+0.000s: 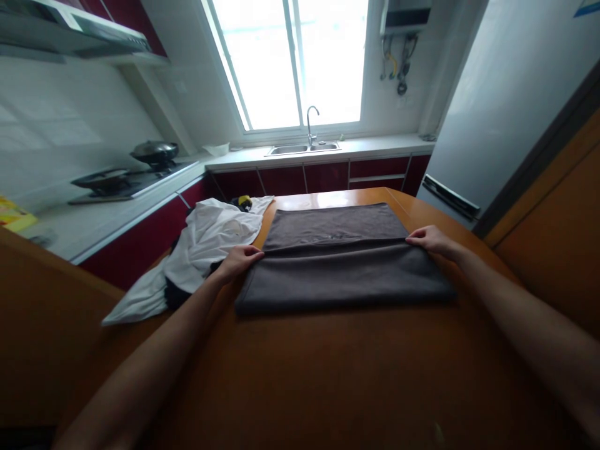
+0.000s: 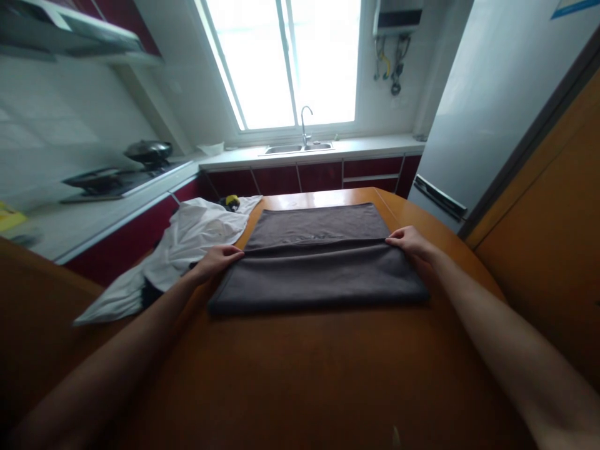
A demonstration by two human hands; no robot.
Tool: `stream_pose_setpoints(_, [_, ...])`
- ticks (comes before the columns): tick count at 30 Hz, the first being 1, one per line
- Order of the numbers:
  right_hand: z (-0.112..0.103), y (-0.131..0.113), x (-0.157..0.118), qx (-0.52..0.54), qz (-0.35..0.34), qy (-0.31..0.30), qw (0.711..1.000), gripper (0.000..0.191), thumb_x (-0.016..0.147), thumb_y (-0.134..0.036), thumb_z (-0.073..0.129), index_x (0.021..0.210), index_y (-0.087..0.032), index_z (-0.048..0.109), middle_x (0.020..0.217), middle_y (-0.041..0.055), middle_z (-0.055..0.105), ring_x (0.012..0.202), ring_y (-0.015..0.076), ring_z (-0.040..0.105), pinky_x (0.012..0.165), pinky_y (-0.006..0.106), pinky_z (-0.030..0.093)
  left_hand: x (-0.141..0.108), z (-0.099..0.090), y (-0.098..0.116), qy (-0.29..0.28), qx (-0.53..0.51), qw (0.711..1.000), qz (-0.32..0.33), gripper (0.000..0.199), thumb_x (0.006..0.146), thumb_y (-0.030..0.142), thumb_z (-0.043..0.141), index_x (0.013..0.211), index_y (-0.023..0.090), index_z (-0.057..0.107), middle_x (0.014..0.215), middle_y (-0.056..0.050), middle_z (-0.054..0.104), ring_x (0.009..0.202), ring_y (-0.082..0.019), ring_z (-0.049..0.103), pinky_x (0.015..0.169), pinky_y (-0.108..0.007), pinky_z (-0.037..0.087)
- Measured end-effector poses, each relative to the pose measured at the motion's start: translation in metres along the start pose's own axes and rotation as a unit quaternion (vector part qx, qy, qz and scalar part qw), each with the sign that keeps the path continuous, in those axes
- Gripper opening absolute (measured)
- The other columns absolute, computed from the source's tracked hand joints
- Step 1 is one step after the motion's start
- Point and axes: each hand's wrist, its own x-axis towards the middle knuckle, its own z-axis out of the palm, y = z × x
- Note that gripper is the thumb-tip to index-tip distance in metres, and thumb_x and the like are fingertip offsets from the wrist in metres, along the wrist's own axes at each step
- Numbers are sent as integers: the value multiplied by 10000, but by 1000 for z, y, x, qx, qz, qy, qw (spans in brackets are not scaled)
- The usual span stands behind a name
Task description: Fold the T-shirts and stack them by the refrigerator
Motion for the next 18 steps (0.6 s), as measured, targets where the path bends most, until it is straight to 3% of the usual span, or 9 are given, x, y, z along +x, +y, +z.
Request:
stream_pose_setpoints(4, [0,-1,-2,-49,6,1,999,327,731,-439,789,819,-125,763,816,109,755,726,206,670,663,289,508,-5,-2,-1,26,-9,1000,7,634,672,640,727,1042,127,769,959,-112,776,852,-250,689,747,-292,501])
stream_pose_setpoints(7, [-6,4,-14,-125,-2,101,987,289,740,-395,778,860,-133,752,909,142,762,810,247,697,731,321,516,-27,-9,0,81,25,996,0,799,707,704,646,1253,122,679,1073,-137,754,883,-262,701,754,-308,514])
stream_pose_setpoints(9, [-12,13,-33,-155,-12,150,976,265,771,-413,732,845,-159,753,918,133,765,826,261,701,733,326,508,-52,-16,-1,107,47,993,-26,819,697,758,608,1215,129,686,1031,-138,756,896,-284,707,723,-312,522])
stream_pose_setpoints(11, [-16,25,-61,-151,-2,154,976,287,809,-455,665,763,-183,746,841,109,764,770,255,695,678,321,494,-83,-22,-2,96,47,993,-54,770,681,800,595,1065,145,725,952,-125,763,888,-299,713,697,-315,530])
stream_pose_setpoints(14, [-16,40,-108,-120,32,125,984,389,808,-535,613,647,-198,723,692,83,730,657,241,660,583,321,458,-130,-24,3,21,48,996,-75,661,707,803,595,889,186,745,852,-80,767,847,-291,715,717,-323,538])
stream_pose_setpoints(16, [-11,46,-134,-85,43,98,991,420,770,-585,626,639,-200,729,658,74,719,631,236,649,563,319,456,-152,-21,9,-19,41,996,-80,613,706,778,629,875,203,755,848,-63,771,847,-288,716,744,-329,541])
stream_pose_setpoints(18, [-4,48,-151,-39,40,84,995,417,722,-606,657,673,-201,745,679,72,733,648,237,659,581,318,479,-165,-15,14,-16,28,996,-80,602,674,751,681,918,206,761,890,-65,776,855,-289,717,761,-335,543])
